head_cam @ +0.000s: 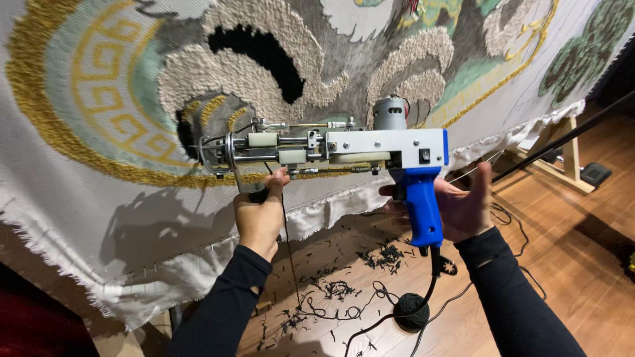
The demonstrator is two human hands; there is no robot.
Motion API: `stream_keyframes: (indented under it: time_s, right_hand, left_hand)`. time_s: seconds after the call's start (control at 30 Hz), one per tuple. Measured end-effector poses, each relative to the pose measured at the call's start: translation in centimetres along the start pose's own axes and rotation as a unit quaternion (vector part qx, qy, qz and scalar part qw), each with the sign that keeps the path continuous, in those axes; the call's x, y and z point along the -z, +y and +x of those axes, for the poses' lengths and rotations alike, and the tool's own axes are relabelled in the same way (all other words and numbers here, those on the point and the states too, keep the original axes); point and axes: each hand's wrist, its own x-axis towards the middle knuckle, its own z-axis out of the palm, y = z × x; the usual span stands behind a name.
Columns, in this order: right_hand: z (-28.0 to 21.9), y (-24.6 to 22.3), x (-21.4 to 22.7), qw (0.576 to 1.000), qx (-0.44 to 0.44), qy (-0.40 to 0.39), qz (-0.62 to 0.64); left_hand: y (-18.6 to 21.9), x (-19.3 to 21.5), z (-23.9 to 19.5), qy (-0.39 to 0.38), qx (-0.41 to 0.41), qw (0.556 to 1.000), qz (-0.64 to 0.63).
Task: The person uses a handheld tufting gun to insert black yarn into a stretched canvas, following a pre-drawn design. The person guides the tool along the pattern while the machine punches loops into the fabric, leaving cut yarn ends on the floor.
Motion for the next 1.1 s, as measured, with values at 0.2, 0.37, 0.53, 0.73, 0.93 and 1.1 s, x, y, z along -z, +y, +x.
stream_keyframes:
  time_s: [0.2,0.37,0.53,0.73,0.93,1.1]
  right_hand:
    - [-0.5,0.2,-2.2,0.98,-0.117,0.154,-0.034]
    - [-1.9,0.9,-4.1,0.957,-0.122,0.259,-0.042]
    - [-3.0,2.2,-4.6,0.951,-0.054,0.238,-0.19]
    - [-2.4,2.7,-8.5,0.906,-0.056,0.356,-0.222]
    - [-1.2,4.3,-11.2,0.905,-0.029,0.364,-0.218]
    - [-1.0,4.9,-13.5,0.882,-0.05,0.389,-0.262]
  left_hand:
    - [4.2,1.7,-1.3,-0.029,-0.041,0.998,0.036]
    - [5.7,2.6,-2.4,-0.089,0.077,0.988,0.099]
    - [5.5,2.4,-2.9,-0.087,0.046,0.992,0.074]
    - [5.4,3.6,-2.5,-0.107,0.045,0.993,0.035]
    - [6.4,5.9,-2.5,-0.111,0.083,0.988,0.074]
    - [6.4,7.5,-2.4,-0.147,0.119,0.979,0.071]
